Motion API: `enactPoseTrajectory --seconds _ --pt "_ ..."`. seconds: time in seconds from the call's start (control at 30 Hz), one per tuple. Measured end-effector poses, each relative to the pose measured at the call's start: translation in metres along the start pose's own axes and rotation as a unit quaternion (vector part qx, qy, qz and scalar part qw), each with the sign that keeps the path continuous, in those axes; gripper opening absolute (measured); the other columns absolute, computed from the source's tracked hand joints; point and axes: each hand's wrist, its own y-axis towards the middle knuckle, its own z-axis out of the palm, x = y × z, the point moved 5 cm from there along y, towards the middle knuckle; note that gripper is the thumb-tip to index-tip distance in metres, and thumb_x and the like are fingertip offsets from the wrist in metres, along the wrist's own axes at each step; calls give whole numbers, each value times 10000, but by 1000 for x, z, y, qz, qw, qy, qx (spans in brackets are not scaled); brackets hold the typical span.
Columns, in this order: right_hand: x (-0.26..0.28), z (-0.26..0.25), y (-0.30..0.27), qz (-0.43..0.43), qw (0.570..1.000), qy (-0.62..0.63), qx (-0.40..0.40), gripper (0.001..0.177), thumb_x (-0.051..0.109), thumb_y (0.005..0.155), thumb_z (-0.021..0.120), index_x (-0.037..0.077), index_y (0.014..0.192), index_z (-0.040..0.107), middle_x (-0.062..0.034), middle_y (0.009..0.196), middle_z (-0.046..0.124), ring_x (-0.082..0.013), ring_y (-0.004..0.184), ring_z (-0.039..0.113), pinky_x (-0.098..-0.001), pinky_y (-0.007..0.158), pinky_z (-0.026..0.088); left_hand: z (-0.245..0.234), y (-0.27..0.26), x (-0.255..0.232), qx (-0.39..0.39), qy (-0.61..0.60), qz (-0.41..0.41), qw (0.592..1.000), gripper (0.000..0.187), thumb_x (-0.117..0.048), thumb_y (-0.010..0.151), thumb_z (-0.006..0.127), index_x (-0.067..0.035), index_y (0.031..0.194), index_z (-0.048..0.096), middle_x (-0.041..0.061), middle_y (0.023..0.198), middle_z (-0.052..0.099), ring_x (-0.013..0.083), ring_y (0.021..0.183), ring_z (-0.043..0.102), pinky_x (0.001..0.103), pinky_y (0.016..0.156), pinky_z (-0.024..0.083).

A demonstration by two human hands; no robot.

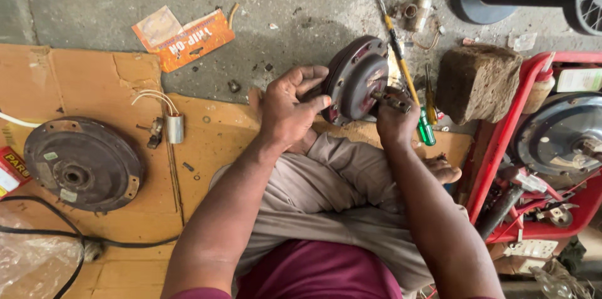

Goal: The person disassembles a ceiling fan motor by removing screws with a screwdriver and prying off the metal casing. They then handle various internal motor parts and use a tool to strike the housing to loosen it.

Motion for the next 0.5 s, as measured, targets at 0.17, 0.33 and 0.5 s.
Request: enactPoseTrajectory --seconds 0.17,0.33,0.5 --pt "-20 12 12 -7 999 26 -22 216 -99 889 566 -57 1038 717 -128 938 747 -166 816 719 -293 711 585 6 -1 -9 -10 26 -12 1000 422 155 833 713 25 1227 636 153 1212 727 226 1172 701 330 1019 606" --pt "0 1 -2 -23 999 48 -10 288 -112 888 554 -92 1119 724 -164 976 758 -203 827 717 -315 717 591 10 -2 -18 -15 51 -11 999 398 122 849 711 6 1223 637 184 1245 733 249 1169 709 336 1028 582" --pt "23 6 -17 113 955 251 114 225 3 1018 534 -132 1170 632 -202 1002 723 -288 865 757 -372 798 670 -15 20 7 -98 -78 -29 992 428 168 860 645 30 1264 605 170 1244 721 194 1115 699 313 997 569"
